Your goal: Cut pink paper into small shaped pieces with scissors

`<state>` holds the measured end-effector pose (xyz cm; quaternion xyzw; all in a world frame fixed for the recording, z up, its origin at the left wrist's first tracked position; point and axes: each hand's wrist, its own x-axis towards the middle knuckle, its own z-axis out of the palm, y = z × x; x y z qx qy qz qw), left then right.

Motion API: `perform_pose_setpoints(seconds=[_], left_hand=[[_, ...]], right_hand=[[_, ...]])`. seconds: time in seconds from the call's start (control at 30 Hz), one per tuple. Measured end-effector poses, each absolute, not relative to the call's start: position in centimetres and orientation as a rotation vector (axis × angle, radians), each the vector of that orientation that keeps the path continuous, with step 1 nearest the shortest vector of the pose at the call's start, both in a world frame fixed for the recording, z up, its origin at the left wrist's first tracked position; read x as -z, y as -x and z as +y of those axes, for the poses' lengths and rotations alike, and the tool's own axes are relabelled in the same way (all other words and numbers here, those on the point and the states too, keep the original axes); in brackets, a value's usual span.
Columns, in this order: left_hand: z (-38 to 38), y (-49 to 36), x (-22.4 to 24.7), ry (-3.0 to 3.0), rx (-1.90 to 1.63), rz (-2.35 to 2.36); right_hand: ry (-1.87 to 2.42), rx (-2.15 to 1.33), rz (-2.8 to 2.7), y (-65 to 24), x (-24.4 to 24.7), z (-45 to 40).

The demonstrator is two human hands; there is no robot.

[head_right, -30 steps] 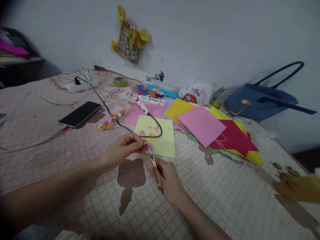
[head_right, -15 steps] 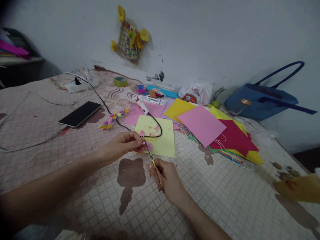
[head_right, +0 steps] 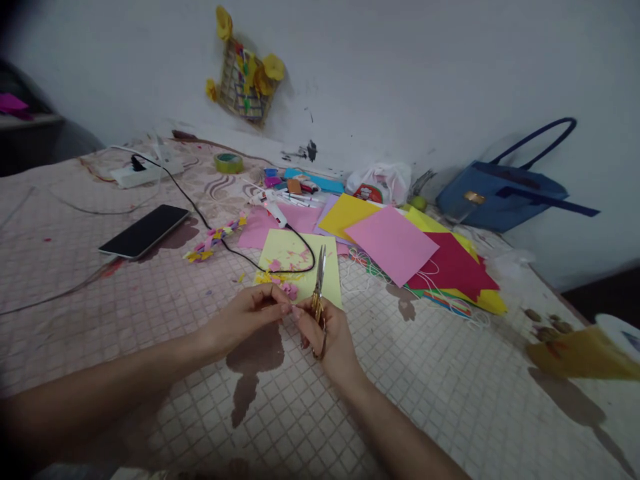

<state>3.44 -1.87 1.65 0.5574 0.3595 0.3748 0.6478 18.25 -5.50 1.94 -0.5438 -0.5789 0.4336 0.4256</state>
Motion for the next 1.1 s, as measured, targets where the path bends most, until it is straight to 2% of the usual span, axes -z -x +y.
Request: perform_pose_setpoints(seconds=[0.37, 0.7, 1.1], left_hand=[[-1.8, -3.5, -1.8, -1.255, -0.726, 0.805], [-1.7, -3.2, -2.2, -1.075, -0.979, 0.785], [-1.7, -3.2, -2.1, -0.998, -1.088, 0.738]], right_hand=[[1.344, -1.088, -1.517, -18.7, -1.8, -5.5], [1.298, -1.246, -1.455, -17.7, -1.1, -6.8], [1.41, -1.152, -1.592, -17.3, -0.9, -6.8]])
